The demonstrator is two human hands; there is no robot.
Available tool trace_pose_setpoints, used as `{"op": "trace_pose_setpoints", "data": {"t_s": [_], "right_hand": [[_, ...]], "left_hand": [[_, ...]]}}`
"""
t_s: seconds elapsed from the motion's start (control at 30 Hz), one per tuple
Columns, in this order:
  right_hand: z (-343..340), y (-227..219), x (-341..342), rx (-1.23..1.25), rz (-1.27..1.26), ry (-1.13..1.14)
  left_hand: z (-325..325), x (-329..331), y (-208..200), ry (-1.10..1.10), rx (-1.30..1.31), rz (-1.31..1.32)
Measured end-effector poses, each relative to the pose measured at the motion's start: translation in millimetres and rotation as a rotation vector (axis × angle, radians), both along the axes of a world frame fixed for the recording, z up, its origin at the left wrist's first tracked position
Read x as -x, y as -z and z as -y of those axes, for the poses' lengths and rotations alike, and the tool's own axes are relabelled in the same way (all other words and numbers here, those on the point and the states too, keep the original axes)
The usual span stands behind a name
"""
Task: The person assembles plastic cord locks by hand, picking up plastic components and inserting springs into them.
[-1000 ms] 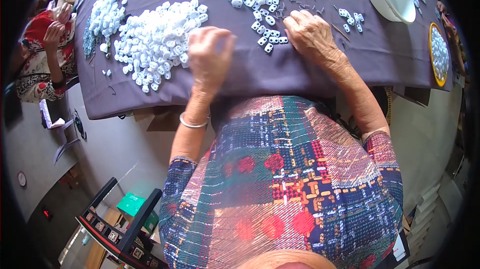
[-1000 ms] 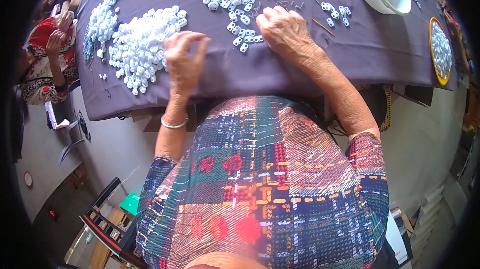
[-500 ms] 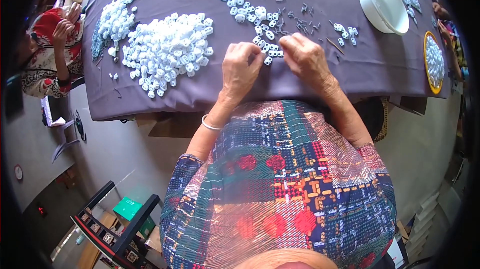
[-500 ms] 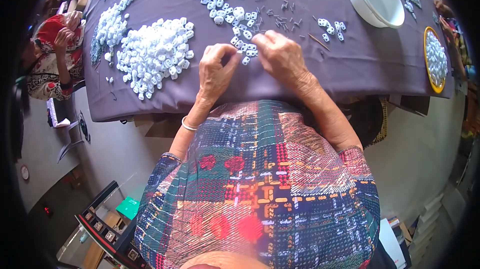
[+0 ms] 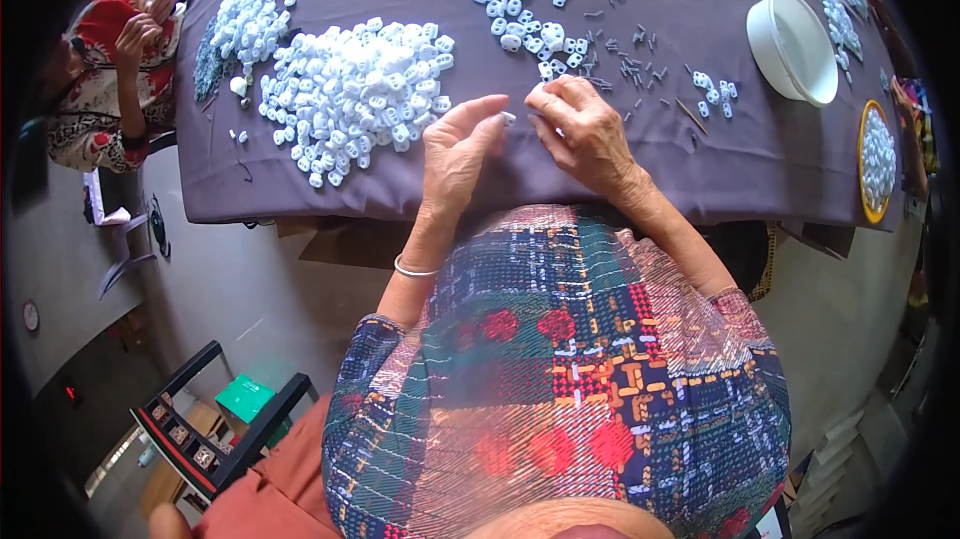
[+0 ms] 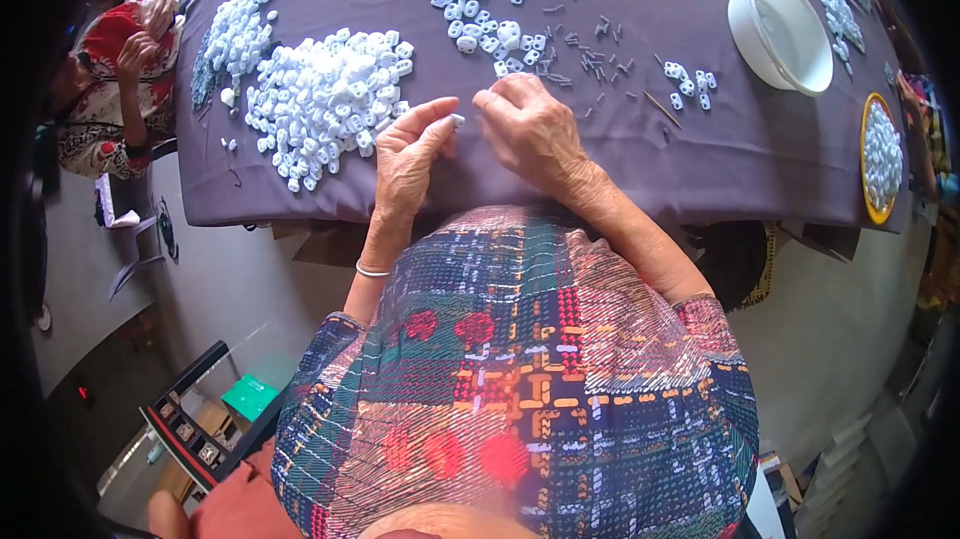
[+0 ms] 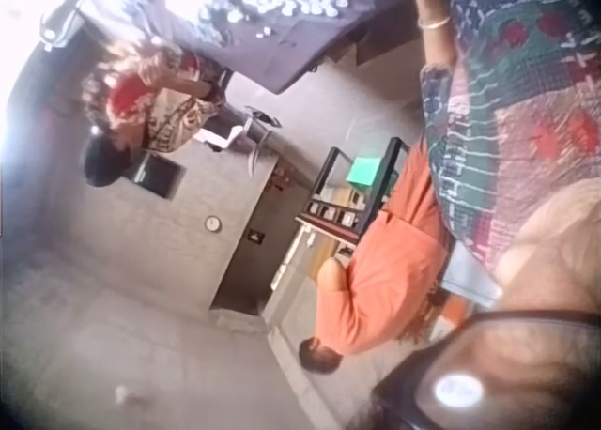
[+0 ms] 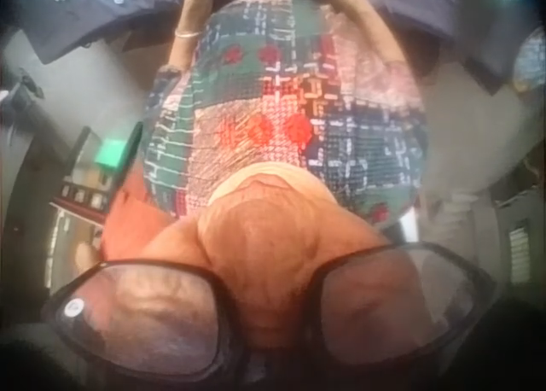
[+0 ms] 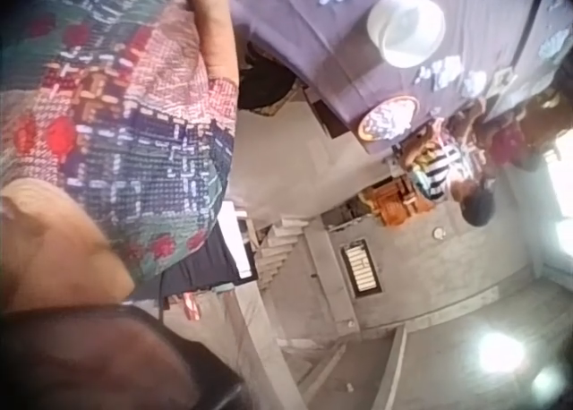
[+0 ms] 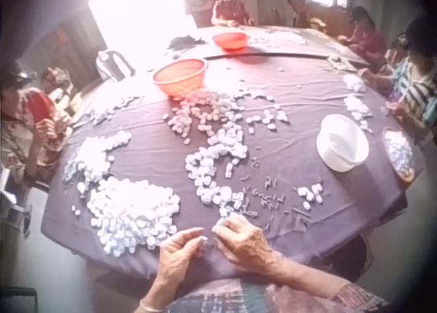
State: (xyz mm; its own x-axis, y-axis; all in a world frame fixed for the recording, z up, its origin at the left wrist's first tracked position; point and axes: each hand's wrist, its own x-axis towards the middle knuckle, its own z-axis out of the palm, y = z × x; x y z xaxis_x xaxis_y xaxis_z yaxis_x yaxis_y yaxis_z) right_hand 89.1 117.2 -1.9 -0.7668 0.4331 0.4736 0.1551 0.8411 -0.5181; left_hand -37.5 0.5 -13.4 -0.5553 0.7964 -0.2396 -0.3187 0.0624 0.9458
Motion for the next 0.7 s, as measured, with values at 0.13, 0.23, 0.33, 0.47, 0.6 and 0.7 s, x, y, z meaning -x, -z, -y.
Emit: {"op": "trace_pose_setpoints", "data": {"t_s": [0.13,0.23,0.33,0.47,0.6,0.7], "right_hand": [[0.1,-3.6,7.1,0.243,0.034,-0.116],[-1.6,-14.7,5.9,0.347,0.010,-0.140],[-6.3,-10.5,1.8,0.331,-0.076,-0.183],[-6.7,-14.6,-1.0,0.092,-0.190,-0.272],[-1.7,-13.2,-3.3,0.100,-0.264,-0.206],[1.0,-11.0,-4.5,0.091,-0.242,-0.179]], "left_hand": [[-2.5,-5.6,-3.1,-0.006,-0.043,-0.077],[-2.9,-5.7,-8.8,0.010,-0.072,-0.001],[-3.8,-4.3,-14.5,0.037,-0.065,0.242],[-2.1,1.6,-9.9,0.188,-0.106,0.555],[-1.8,0.8,-11.1,0.214,-0.093,0.526],[-3.8,-6.1,-11.8,0.181,-0.115,0.553]]}}
